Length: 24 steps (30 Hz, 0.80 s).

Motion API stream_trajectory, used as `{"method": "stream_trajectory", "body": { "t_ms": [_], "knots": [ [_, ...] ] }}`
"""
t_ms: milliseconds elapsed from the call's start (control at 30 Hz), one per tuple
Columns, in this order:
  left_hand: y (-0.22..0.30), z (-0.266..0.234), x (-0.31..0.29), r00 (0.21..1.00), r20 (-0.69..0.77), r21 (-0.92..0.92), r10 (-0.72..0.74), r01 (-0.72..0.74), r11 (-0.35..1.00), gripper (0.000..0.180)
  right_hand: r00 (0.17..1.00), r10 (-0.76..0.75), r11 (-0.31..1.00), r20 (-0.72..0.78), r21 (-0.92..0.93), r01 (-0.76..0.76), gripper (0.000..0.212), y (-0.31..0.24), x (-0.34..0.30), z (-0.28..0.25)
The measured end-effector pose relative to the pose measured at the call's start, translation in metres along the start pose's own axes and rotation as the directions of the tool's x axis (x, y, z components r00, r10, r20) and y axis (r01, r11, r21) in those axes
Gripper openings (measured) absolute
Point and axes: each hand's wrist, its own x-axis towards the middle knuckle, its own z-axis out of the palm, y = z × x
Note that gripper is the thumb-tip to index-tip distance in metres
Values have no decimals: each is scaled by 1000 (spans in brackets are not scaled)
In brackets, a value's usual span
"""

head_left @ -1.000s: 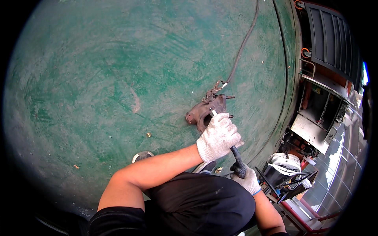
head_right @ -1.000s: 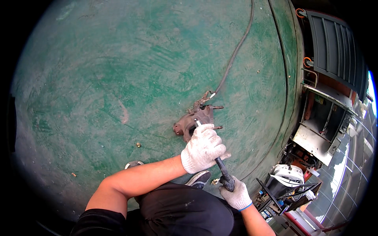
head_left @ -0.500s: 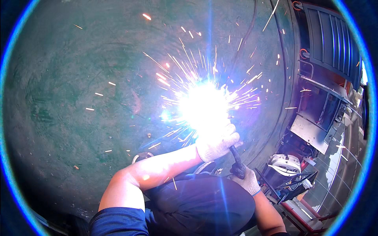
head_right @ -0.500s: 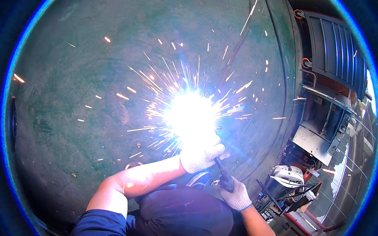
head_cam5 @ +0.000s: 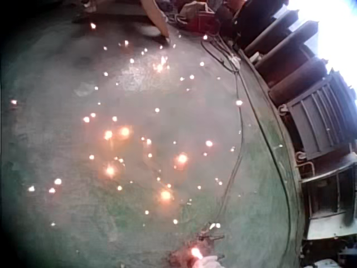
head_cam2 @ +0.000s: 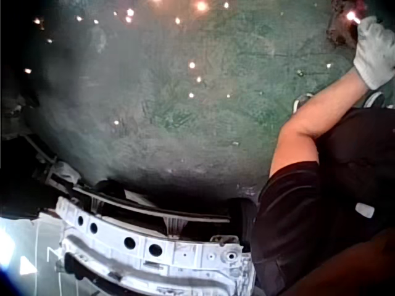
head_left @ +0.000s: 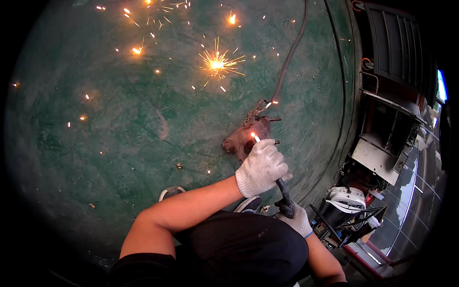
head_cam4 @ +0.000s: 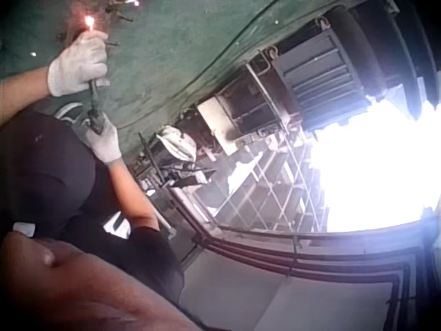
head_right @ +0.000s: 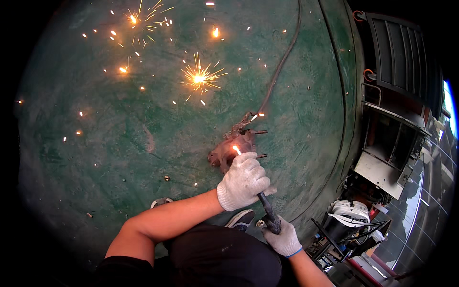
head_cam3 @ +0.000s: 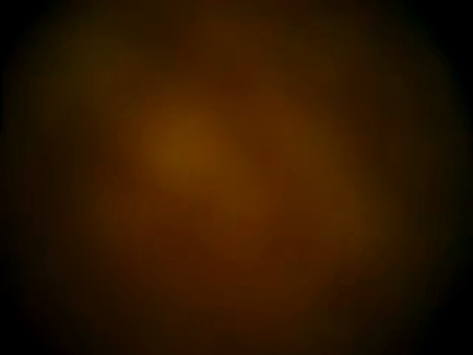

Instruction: The person puts on gloves, picks up a welding torch, and welds a small metal part on the floor. They reposition the part and continue welding different areas while seated.

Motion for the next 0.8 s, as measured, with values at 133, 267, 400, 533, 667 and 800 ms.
{"method": "stream_trajectory", "body": {
  "t_ms": [133,267,400,533,667,800],
  "knots": [
    [-1,3,-2,1000,-29,3,3,-3,1000,32,1000,6,1000,4,-17,-5,31,-4,1,0],
    [-1,6,-3,999,-38,2,1,-1,1000,32,1000,10,998,4,-67,-10,33,-6,2,-2],
    [-1,8,-3,999,-52,-6,-4,4,1000,32,999,-34,992,-13,-121,32,34,-12,3,-3],
    [-2,6,-3,999,-31,-11,-7,6,1000,32,999,-32,993,-3,-118,32,34,-8,3,-5],
    [-2,7,-3,999,-34,-10,-12,12,1000,33,999,-38,987,1,-158,38,33,-13,3,-8],
    [-2,7,-4,999,-31,-12,-11,10,1000,33,999,-54,989,-3,-141,53,32,-17,0,-8]
  ]
}}
